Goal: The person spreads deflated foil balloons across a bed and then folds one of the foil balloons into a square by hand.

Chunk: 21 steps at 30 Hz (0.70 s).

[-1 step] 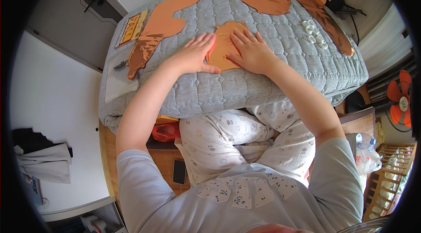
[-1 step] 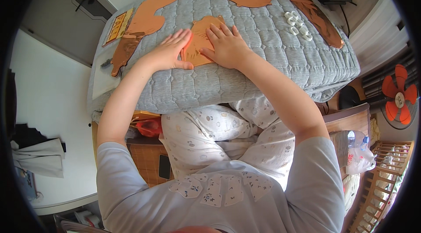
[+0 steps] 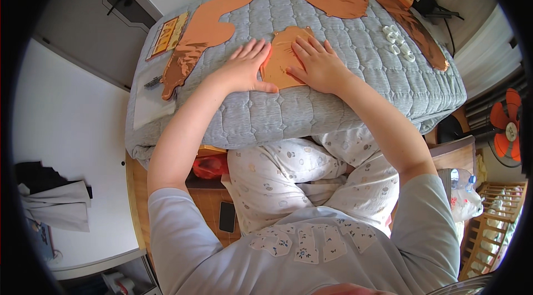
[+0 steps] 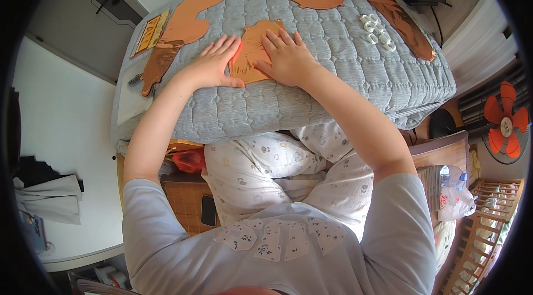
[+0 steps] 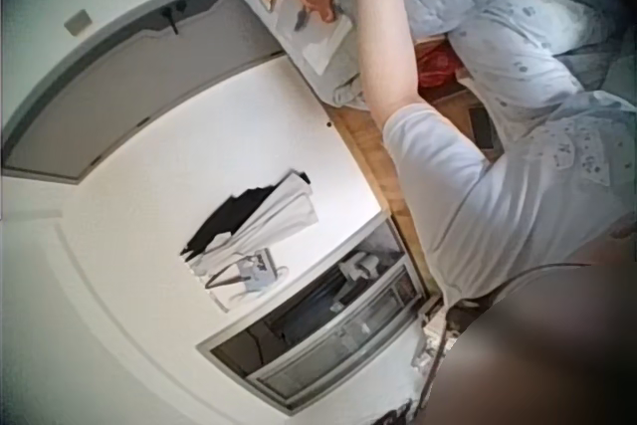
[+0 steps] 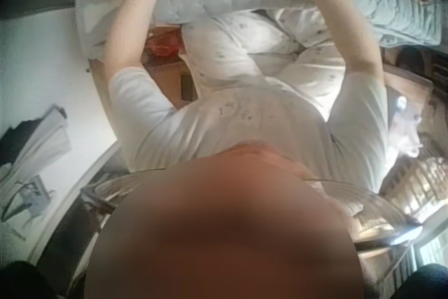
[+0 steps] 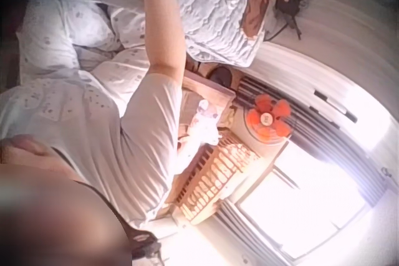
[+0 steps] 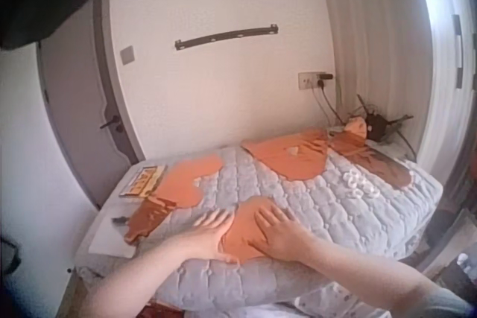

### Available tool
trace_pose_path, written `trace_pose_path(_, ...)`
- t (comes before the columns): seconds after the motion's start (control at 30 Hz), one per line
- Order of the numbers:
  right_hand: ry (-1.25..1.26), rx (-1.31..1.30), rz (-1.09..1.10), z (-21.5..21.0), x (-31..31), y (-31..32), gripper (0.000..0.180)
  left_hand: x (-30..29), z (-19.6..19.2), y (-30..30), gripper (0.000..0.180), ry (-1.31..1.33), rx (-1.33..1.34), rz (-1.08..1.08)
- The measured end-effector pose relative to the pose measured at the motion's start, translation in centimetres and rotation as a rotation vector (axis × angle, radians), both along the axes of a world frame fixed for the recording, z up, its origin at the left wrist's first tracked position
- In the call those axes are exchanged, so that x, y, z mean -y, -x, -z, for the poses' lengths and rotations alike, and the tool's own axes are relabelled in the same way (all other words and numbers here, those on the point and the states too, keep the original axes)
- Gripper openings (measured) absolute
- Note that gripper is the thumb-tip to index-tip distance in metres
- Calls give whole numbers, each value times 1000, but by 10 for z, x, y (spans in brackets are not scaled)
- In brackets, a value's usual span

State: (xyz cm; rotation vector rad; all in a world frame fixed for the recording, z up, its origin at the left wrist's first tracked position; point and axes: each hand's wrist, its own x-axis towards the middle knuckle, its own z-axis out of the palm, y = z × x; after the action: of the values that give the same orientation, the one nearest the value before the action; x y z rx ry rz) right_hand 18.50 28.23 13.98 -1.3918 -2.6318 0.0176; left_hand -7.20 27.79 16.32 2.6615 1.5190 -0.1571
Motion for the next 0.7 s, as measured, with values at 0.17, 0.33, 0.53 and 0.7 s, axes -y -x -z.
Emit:
trace_pose_path(0.17, -7, -18, 6, -1, 2, -1, 80, 4, -16, -3, 146, 91, -100, -97)
trace_pose_path(0.33, -47, -80, 0, 4, 2, 1, 78, 0, -36, -7, 152, 136, -231, -119)
trace_pose_path(0.53, -49, -49, 19, 8, -2, -1, 75, -10, -26, -48, 109, 157, 537, -166)
trace_pose_path(0.7, -60, -126, -32, -2, 10, 2, 77, -3, 14, -89, 87, -293, 323, -81)
